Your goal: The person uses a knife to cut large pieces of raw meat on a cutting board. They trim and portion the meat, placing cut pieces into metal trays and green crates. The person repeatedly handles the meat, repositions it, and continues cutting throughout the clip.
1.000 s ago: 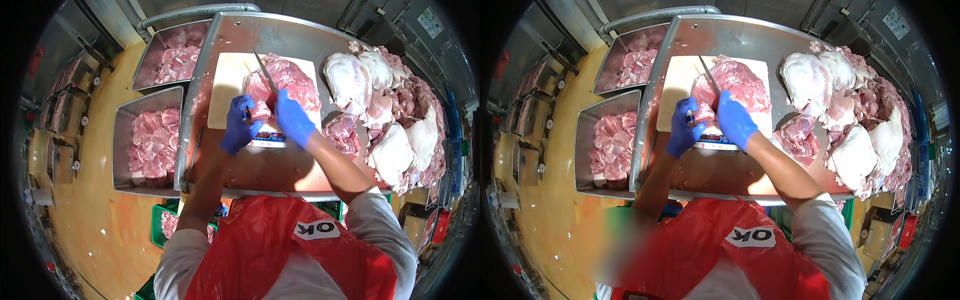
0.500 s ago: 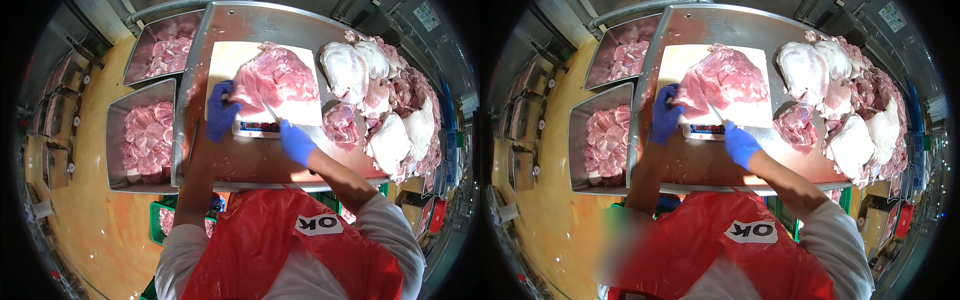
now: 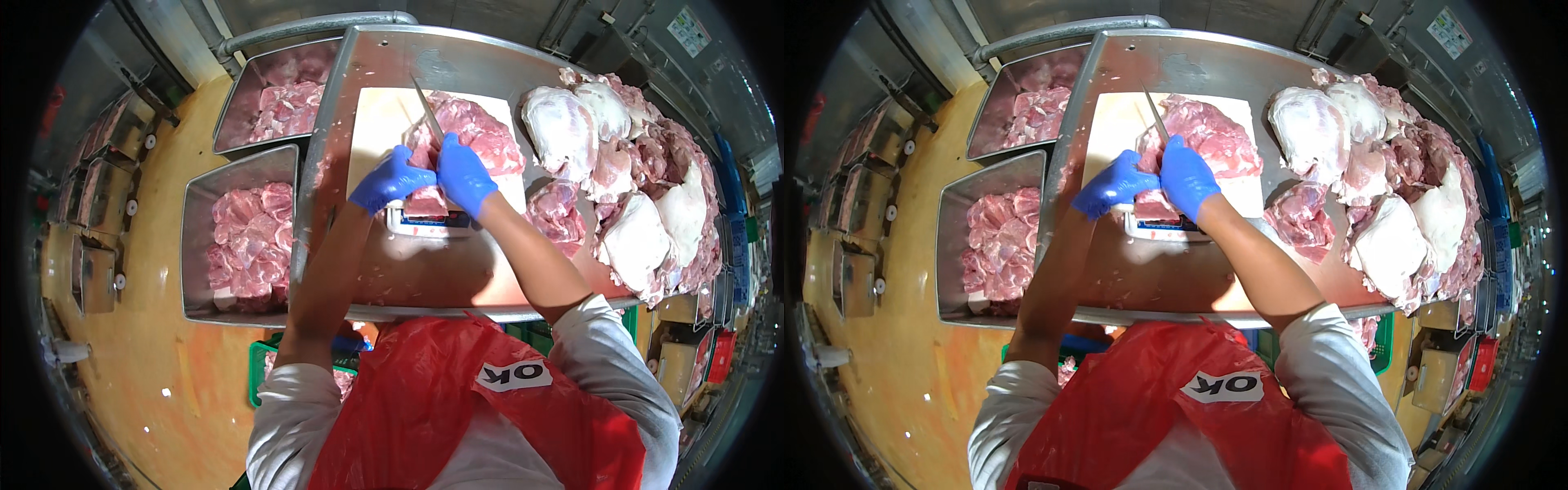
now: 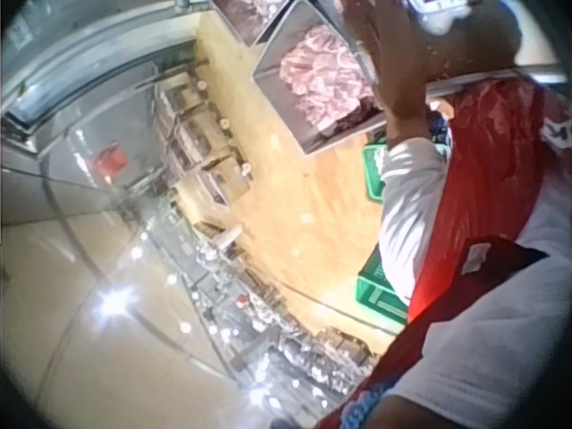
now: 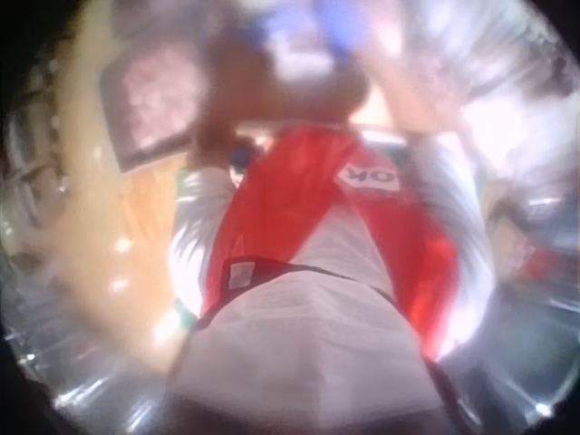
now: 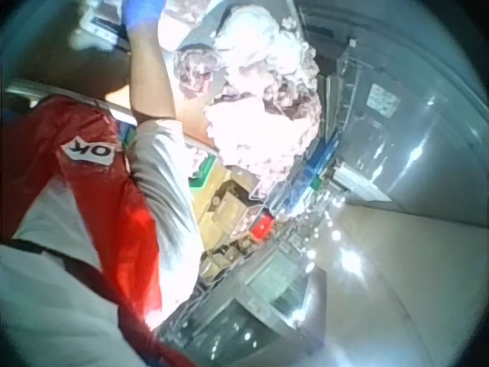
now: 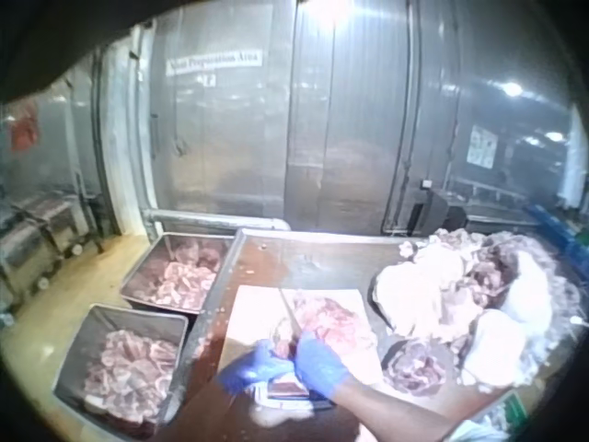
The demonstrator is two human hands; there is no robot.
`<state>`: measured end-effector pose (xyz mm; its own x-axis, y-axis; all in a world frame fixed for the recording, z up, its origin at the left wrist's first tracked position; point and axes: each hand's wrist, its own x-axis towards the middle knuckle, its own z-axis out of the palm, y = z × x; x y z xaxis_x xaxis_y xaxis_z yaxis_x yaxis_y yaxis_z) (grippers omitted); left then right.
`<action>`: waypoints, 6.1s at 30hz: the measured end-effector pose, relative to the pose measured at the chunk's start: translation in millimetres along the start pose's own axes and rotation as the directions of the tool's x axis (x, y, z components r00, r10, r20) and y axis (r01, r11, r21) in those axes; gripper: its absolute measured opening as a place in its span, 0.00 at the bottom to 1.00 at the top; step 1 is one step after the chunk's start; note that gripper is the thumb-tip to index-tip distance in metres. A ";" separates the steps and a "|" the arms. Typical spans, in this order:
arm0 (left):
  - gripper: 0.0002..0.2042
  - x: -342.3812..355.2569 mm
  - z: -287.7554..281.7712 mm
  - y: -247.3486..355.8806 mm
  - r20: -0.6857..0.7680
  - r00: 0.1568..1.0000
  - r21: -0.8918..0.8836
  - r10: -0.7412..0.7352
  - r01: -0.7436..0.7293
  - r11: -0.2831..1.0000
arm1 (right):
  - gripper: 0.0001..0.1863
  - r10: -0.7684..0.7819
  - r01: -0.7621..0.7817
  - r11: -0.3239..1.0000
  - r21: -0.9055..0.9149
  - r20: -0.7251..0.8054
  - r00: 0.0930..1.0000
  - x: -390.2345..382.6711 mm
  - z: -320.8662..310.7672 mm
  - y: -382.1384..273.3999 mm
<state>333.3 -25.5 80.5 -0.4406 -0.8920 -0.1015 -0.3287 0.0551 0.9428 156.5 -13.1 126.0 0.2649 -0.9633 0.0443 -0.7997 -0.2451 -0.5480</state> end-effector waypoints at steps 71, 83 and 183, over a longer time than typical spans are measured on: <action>0.36 78.2 83.3 1.5 -0.533 0.732 0.552 0.424 -0.078 0.830 | 0.17 0.054 0.003 0.764 0.646 -0.068 0.996 11.7 -61.5 166.3; 0.19 49.9 10.5 -45.4 -0.460 0.635 0.506 0.620 -0.386 0.771 | 0.10 0.314 -0.127 0.744 0.657 -0.175 0.933 -114.7 -27.4 151.8; 0.34 99.6 59.6 87.7 0.273 0.962 0.915 -0.015 -0.255 0.312 | 0.06 0.404 -0.437 0.622 0.650 0.212 0.890 -206.9 -81.3 179.3</action>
<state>210.8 -82.8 134.1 -0.6470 -0.7361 -0.1988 -0.7547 0.6554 0.0295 -85.6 133.3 86.5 0.0264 -0.9329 -0.3592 -0.2630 0.3402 -0.9028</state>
